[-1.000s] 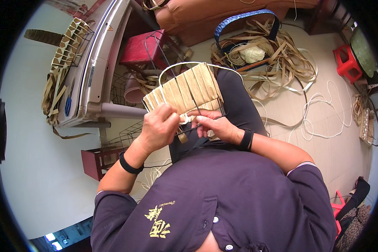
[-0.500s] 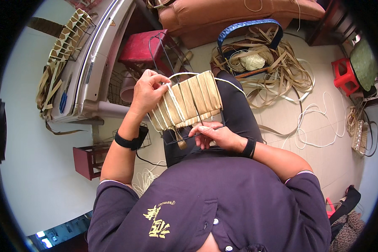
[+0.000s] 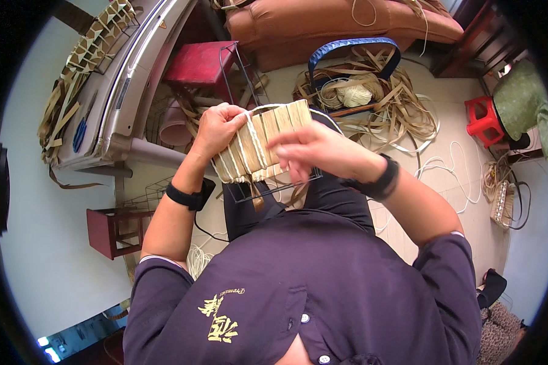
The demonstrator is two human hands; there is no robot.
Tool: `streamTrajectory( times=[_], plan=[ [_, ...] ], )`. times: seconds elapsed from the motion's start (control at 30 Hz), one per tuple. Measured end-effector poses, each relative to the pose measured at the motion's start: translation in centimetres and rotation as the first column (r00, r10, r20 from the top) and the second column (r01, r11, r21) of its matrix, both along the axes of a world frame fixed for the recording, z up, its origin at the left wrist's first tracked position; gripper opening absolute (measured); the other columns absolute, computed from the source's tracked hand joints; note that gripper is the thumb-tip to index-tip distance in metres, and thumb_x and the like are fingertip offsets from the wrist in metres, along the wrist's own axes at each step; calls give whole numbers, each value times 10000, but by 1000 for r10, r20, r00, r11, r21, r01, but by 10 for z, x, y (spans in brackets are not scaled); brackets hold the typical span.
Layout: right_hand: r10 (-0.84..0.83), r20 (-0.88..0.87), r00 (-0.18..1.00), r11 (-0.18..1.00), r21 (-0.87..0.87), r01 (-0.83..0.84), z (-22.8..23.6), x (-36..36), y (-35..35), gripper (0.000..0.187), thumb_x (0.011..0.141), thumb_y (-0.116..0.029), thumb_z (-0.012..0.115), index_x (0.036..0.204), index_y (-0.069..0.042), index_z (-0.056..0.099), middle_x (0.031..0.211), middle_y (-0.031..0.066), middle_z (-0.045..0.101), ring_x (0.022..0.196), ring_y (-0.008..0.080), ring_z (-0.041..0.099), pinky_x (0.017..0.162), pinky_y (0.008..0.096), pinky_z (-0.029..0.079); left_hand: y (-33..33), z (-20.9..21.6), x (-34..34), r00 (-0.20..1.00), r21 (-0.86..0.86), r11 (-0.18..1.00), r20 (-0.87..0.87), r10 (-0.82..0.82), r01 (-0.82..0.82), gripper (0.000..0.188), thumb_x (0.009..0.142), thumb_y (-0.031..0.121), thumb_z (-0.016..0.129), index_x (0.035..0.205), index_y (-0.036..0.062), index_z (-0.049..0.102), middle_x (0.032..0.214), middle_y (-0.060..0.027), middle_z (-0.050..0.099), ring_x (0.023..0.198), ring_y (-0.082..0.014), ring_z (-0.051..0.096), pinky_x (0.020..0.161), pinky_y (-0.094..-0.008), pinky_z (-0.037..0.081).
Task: The person weaves a basket by threading long white strips through a wooden and metal frame by hand.
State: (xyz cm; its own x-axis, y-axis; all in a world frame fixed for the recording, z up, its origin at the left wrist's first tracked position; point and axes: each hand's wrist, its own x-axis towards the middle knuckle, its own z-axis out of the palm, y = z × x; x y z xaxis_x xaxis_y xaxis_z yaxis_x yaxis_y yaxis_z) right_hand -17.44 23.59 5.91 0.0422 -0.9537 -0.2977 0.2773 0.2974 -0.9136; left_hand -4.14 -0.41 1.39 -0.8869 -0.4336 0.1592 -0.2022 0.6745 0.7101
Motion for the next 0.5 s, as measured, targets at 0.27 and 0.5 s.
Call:
streamTrajectory(
  times=[0.27,0.5],
  plan=[
    [-126,-11,992,980,153,127,-23,24,-41,351,984,-132,610,1287,32,539,772,-2,605,581,63,568,506,194,449,1,-2,8,995,-87,995,-98,30,-39,187,866,263,715,945,112,792,765,-97,595,712,-254,627,659,-372,499],
    [-88,-463,882,970,-240,-28,-23,22,3,205,970,-143,642,1143,-36,616,1078,45,639,880,111,635,731,221,524,21,5,8,990,-237,971,-138,-13,-21,166,879,199,704,1013,150,791,779,-80,543,701,-237,593,638,-351,487]
  ],
)
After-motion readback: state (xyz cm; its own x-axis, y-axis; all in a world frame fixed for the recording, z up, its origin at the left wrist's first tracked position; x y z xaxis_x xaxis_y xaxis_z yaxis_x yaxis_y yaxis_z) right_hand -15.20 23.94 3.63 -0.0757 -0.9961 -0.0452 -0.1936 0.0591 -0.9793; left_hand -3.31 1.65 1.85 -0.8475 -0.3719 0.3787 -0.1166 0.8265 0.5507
